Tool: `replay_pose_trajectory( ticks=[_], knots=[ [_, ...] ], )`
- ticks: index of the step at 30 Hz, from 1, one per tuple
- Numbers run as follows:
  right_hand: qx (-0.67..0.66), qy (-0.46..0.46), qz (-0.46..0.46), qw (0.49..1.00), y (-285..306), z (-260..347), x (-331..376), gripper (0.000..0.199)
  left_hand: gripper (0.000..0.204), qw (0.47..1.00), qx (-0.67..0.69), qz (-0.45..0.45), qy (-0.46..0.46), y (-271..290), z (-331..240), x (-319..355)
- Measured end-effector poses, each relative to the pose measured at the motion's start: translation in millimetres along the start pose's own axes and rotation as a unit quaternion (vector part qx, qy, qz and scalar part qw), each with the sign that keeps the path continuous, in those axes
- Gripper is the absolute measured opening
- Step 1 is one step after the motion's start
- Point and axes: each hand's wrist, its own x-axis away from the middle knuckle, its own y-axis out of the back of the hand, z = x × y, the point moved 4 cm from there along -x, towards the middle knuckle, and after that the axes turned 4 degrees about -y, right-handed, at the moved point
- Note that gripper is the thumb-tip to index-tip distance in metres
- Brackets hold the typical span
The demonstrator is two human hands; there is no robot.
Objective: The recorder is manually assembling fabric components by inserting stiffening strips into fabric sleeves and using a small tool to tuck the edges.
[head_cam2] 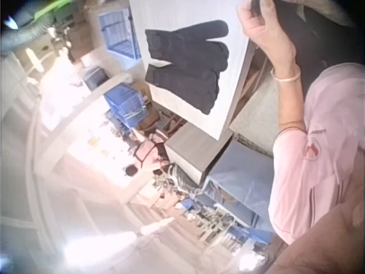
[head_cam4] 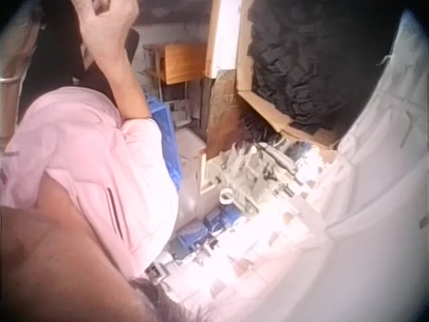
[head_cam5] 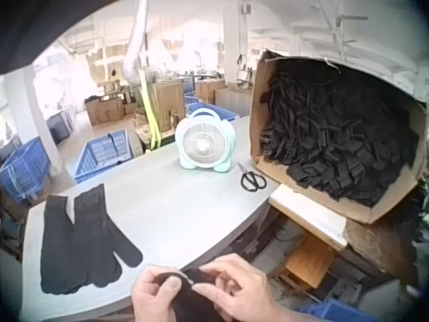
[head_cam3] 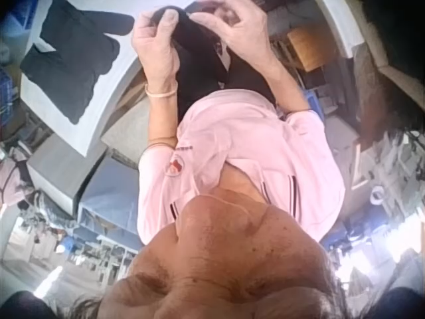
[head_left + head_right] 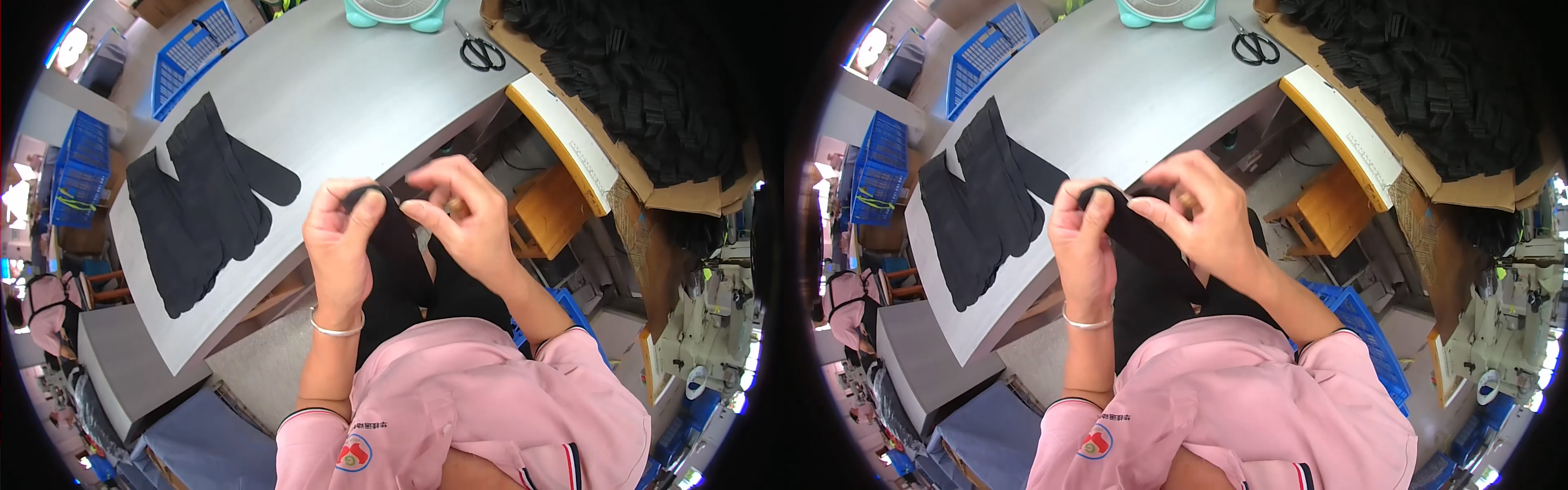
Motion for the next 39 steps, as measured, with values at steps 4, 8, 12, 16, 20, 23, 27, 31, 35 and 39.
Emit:
replay_pose_trajectory(
  ticks=[4,8,12,16,20,23,27,31,35,39],
  knots=[
    [-0.189,-0.054,0.085,0.977,-25,-19,-16,0.014,0.018,1.0,0.019,0.015,0.012,-9,-2,-22],
    [-0.272,-0.213,0.273,0.898,-47,-52,-25,0.02,0.024,0.999,0.002,0.016,-0.039,-8,5,-60],
    [-0.214,-0.294,0.306,0.88,-51,-96,-17,0.018,0.024,0.997,-0.016,-0.063,-0.031,36,28,-133],
    [-0.238,-0.41,0.327,0.817,-57,-135,34,0.022,0.028,0.985,-0.072,-0.151,-0.047,101,47,-184],
    [-0.261,-0.485,0.318,0.772,-63,-158,58,0.026,0.048,0.851,-0.469,-0.157,-0.174,125,63,-182],
    [-0.29,-0.489,0.298,0.767,-71,-163,47,0.029,0.069,0.665,-0.656,-0.045,-0.356,103,86,-160],
    [-0.283,-0.45,0.295,0.794,-75,-162,27,0.031,0.076,0.657,-0.729,0.155,-0.112,97,140,-144],
    [-0.268,-0.474,0.296,0.785,-66,-160,46,0.03,0.078,0.635,-0.748,0.128,-0.141,97,143,-141],
    [-0.216,-0.499,0.323,0.775,-49,-158,92,0.029,0.076,0.64,-0.741,0.136,-0.147,98,143,-141],
    [-0.25,-0.471,0.273,0.801,-37,-163,109,0.028,0.076,0.641,-0.743,0.125,-0.147,96,144,-141]
  ],
)
